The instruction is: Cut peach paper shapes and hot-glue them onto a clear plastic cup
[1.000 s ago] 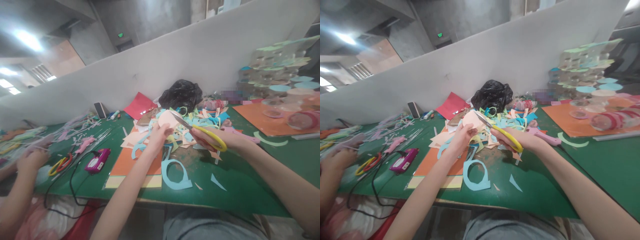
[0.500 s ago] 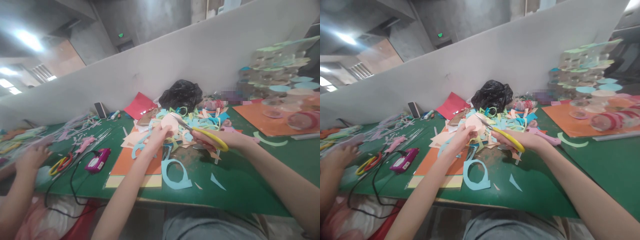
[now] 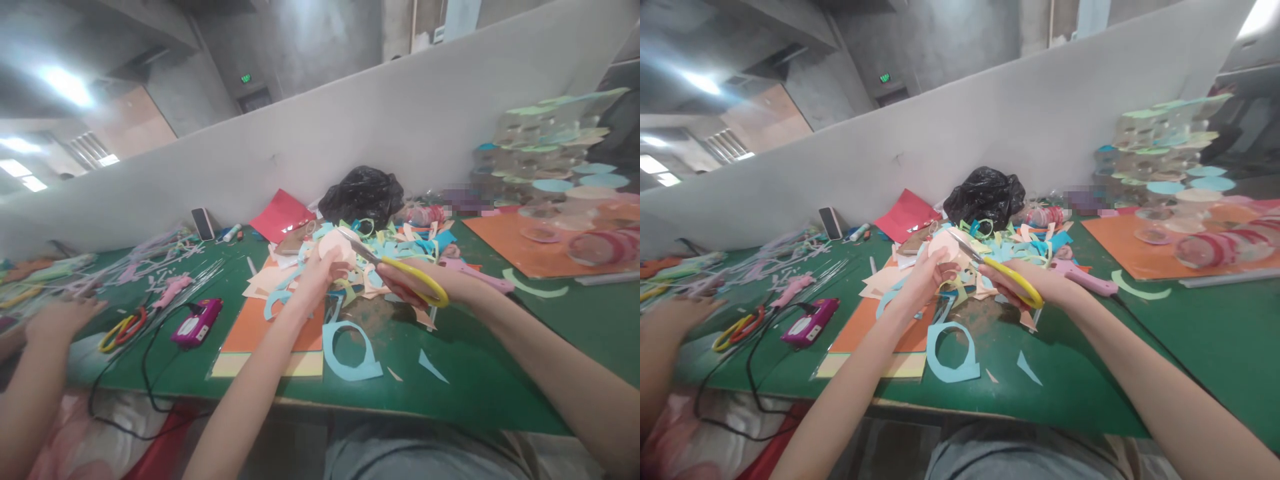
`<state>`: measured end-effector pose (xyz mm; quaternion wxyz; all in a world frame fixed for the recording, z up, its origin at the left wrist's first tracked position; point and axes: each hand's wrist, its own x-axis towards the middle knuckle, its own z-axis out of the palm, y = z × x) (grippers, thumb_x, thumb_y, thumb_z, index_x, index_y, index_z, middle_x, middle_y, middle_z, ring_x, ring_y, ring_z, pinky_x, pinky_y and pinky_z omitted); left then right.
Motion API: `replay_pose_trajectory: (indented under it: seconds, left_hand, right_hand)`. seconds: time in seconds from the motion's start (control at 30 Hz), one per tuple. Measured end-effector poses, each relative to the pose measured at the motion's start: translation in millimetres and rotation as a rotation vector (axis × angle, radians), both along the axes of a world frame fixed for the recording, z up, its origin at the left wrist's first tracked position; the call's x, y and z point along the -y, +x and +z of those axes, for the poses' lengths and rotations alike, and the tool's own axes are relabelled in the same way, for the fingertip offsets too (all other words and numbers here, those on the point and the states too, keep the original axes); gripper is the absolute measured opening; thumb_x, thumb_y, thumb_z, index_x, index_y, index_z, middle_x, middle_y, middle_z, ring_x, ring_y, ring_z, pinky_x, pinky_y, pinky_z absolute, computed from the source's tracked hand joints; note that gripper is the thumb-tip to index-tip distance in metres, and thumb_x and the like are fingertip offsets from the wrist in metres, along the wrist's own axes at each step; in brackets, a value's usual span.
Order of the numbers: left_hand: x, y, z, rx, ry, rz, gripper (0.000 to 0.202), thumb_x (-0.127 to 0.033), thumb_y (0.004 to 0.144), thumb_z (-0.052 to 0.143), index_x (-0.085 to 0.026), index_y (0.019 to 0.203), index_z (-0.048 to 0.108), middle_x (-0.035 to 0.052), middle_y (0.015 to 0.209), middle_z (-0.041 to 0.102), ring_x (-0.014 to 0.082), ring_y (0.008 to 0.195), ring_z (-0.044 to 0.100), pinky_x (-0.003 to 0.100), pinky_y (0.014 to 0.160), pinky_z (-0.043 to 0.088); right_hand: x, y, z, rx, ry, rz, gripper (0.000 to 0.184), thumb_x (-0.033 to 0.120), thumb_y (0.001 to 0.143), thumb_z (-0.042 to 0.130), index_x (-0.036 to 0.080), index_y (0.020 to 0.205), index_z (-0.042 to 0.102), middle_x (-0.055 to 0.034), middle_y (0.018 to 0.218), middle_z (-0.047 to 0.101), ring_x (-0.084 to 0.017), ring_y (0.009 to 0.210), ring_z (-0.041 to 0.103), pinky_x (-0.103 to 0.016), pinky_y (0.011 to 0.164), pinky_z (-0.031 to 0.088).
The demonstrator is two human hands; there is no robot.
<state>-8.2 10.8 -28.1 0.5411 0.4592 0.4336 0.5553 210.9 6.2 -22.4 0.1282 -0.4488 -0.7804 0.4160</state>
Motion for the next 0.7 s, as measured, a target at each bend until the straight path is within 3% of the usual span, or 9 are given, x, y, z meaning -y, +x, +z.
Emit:
replay_pose_trajectory:
  seconds: [0.2, 0.37, 0.5, 0.7]
  left_hand:
    - [-0.7, 3.0, -3.3, 0.122, 0.015, -0.023, 0.05, -0.027, 0.066, 0.079, -0.022, 0.108, 0.052, 0.0002, 0.091, 0.065, 0.0146, 0.074, 0.069, 0.026, 0.064, 0.053]
    - [0.1, 1.7, -4.1, 0.085, 0.024, 0.007, 0.04, -0.025, 0.068, 0.077, -0.018, 0.101, 0.055, -0.0005, 0.083, 0.064, 0.0104, 0.066, 0.064, 0.025, 0.064, 0.05]
    - [3.9, 1.0, -1.5, 0.005, 0.008, -0.06, 0.034, -0.025, 0.07, 0.075, -0.017, 0.097, 0.056, -0.0008, 0.081, 0.063, 0.0104, 0.066, 0.063, 0.024, 0.064, 0.048]
    - [1.6, -2.1, -3.3, -0.038, 0.011, -0.065, 0.03, -0.025, 0.072, 0.072, -0.017, 0.095, 0.056, -0.0002, 0.081, 0.063, 0.0086, 0.065, 0.06, 0.023, 0.064, 0.047]
  right_hand:
    - [2.4, -2.8, 1.9, -0.08, -0.097, -0.052, 0.063, 0.078, 0.083, 0.037, 0.021, 0.058, 0.039, 0.0029, 0.045, 0.043, -0.009, 0.038, 0.043, -0.024, 0.044, 0.036]
    - [2.7, -2.2, -0.8, -0.168, -0.12, 0.05, 0.055, 0.074, 0.085, 0.04, 0.023, 0.067, 0.032, 0.007, 0.051, 0.033, -0.008, 0.043, 0.032, -0.024, 0.044, 0.032]
    - [4.9, -2.0, 1.1, -0.222, -0.168, 0.082, 0.051, 0.069, 0.086, 0.044, 0.024, 0.072, 0.026, 0.0082, 0.059, 0.026, -0.008, 0.047, 0.022, -0.025, 0.044, 0.026]
    - [0.0, 1.8, -4.3, -0.169, -0.155, 0.05, 0.054, 0.072, 0.087, 0.038, 0.023, 0.066, 0.03, 0.0067, 0.052, 0.03, -0.009, 0.045, 0.032, -0.025, 0.045, 0.031]
